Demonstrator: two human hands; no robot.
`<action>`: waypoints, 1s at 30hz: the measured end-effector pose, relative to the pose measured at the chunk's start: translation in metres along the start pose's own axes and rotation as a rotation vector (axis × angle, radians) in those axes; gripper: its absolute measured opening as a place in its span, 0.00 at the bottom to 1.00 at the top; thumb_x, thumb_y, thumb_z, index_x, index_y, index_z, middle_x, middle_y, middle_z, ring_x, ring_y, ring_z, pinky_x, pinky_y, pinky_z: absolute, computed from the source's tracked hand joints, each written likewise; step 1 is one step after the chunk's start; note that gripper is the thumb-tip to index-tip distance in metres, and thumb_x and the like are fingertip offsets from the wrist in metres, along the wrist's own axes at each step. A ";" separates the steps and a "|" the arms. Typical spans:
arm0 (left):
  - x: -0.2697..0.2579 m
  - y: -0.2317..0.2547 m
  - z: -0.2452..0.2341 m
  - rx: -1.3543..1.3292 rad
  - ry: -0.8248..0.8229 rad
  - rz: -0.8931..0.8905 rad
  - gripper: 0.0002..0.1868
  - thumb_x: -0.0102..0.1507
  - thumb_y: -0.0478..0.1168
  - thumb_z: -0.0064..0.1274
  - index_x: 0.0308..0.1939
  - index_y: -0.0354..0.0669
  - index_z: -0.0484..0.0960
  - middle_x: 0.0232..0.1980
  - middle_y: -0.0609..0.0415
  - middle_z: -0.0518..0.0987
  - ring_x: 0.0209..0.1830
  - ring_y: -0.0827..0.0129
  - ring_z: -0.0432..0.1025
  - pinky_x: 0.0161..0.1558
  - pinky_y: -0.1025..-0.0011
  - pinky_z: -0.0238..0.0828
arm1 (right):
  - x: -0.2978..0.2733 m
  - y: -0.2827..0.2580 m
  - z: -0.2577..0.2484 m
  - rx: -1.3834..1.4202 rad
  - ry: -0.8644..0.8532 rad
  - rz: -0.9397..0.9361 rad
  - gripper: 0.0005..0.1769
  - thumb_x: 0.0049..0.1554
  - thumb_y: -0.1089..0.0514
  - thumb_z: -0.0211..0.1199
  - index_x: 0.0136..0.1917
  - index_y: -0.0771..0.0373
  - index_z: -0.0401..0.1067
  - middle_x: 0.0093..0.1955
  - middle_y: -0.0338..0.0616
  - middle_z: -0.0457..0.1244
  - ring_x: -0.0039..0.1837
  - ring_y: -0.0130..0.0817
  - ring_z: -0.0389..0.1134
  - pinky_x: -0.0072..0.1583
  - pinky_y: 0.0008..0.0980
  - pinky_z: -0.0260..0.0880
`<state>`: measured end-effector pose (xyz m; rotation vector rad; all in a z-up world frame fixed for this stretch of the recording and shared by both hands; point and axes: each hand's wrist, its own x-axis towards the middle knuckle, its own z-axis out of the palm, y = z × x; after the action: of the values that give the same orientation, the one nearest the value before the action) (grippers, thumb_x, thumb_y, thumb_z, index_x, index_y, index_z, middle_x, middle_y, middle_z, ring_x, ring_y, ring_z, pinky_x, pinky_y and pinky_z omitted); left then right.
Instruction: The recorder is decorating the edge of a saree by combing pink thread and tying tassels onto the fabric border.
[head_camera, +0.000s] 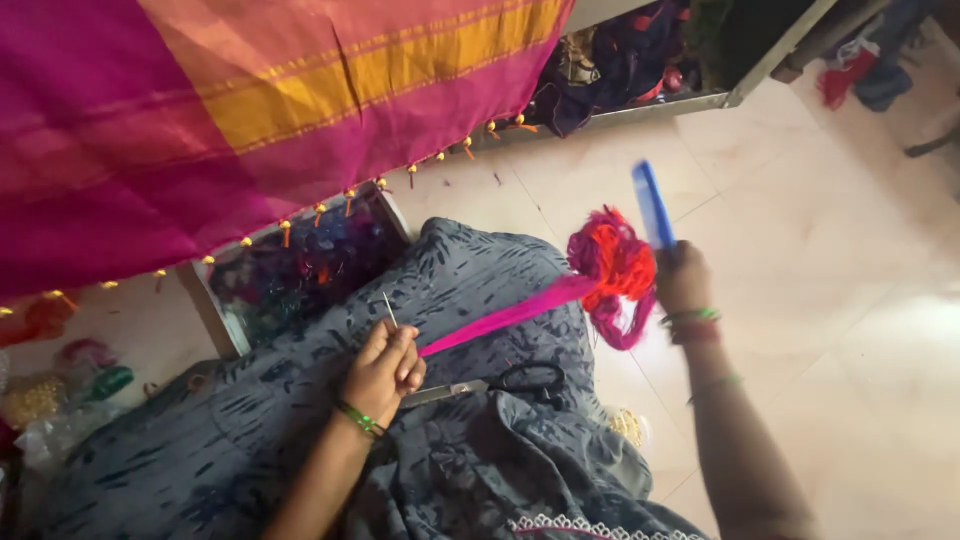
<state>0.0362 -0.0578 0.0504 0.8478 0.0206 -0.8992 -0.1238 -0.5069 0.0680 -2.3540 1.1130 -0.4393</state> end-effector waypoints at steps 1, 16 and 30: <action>-0.003 0.002 0.003 -0.007 0.008 -0.001 0.07 0.71 0.41 0.43 0.42 0.43 0.70 0.21 0.60 0.62 0.20 0.72 0.62 0.23 0.74 0.58 | -0.020 -0.001 0.019 -0.005 -0.009 -0.003 0.13 0.68 0.53 0.58 0.56 0.66 0.72 0.46 0.57 0.66 0.46 0.49 0.70 0.47 0.44 0.72; -0.033 0.023 0.000 0.077 0.043 0.090 0.06 0.72 0.38 0.40 0.43 0.42 0.71 0.21 0.61 0.60 0.18 0.74 0.59 0.22 0.74 0.56 | -0.107 -0.052 0.048 0.010 0.024 -0.661 0.21 0.53 0.64 0.57 0.61 0.66 0.66 0.51 0.63 0.65 0.48 0.62 0.68 0.46 0.48 0.69; -0.045 0.015 -0.028 0.071 0.135 0.099 0.05 0.71 0.38 0.41 0.42 0.42 0.69 0.20 0.60 0.60 0.17 0.73 0.59 0.20 0.74 0.54 | -0.092 -0.051 0.046 -0.026 -0.021 -0.325 0.05 0.62 0.61 0.53 0.50 0.61 0.68 0.47 0.55 0.65 0.49 0.58 0.68 0.47 0.52 0.68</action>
<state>0.0272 -0.0039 0.0567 0.9667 0.0634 -0.7526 -0.1265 -0.3935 0.0516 -2.5645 0.7301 -0.5139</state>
